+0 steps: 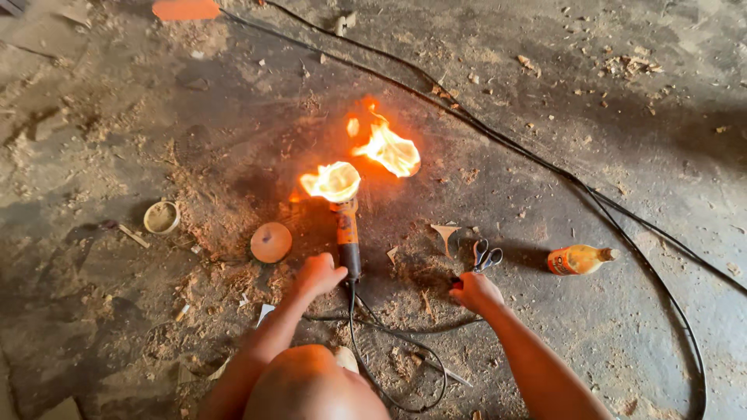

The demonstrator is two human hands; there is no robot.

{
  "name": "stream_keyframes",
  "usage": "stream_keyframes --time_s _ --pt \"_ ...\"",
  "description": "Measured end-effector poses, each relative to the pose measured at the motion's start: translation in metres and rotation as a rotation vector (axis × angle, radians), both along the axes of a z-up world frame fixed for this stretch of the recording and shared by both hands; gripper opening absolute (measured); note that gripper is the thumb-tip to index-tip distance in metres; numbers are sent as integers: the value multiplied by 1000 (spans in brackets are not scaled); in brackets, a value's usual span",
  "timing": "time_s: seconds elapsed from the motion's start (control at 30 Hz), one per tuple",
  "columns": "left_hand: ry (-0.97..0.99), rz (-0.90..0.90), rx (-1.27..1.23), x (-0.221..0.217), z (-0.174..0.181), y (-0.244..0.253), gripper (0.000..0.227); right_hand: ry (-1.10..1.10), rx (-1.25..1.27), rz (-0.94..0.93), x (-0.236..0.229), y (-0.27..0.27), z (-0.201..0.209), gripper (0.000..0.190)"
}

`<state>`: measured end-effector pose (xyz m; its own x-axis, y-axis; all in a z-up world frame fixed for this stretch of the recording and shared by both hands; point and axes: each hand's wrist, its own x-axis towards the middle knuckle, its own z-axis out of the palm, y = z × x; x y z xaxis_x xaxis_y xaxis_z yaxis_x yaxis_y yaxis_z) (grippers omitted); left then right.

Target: The person prepares a hand sander by cutting and attaching sandpaper discs. They cut a circle from a sheet of paper using scissors, apply liquid adhesive from a bottle, and attach the paper to the sander's base.

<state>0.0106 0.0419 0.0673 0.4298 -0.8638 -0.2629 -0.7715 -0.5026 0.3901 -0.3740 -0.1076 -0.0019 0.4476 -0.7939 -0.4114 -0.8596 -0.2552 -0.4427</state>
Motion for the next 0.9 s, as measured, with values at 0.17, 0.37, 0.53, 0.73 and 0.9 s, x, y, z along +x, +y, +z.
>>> stream_keyframes --time_s 0.17,0.37,0.53,0.73,0.9 --pt "-12 -495 504 -32 87 11 44 191 87 151 -4 -34 56 36" --pt "206 -412 973 -49 130 8 37 239 -267 647 -35 -58 119 23" --pt "154 -492 953 -30 72 0 50 177 -250 682 -75 -53 107 39" --pt "12 -813 513 -28 -27 32 58 433 66 797 -132 -35 4 41" --pt "-55 -206 432 2 -42 15 85 277 118 766 -153 -29 -6 41"
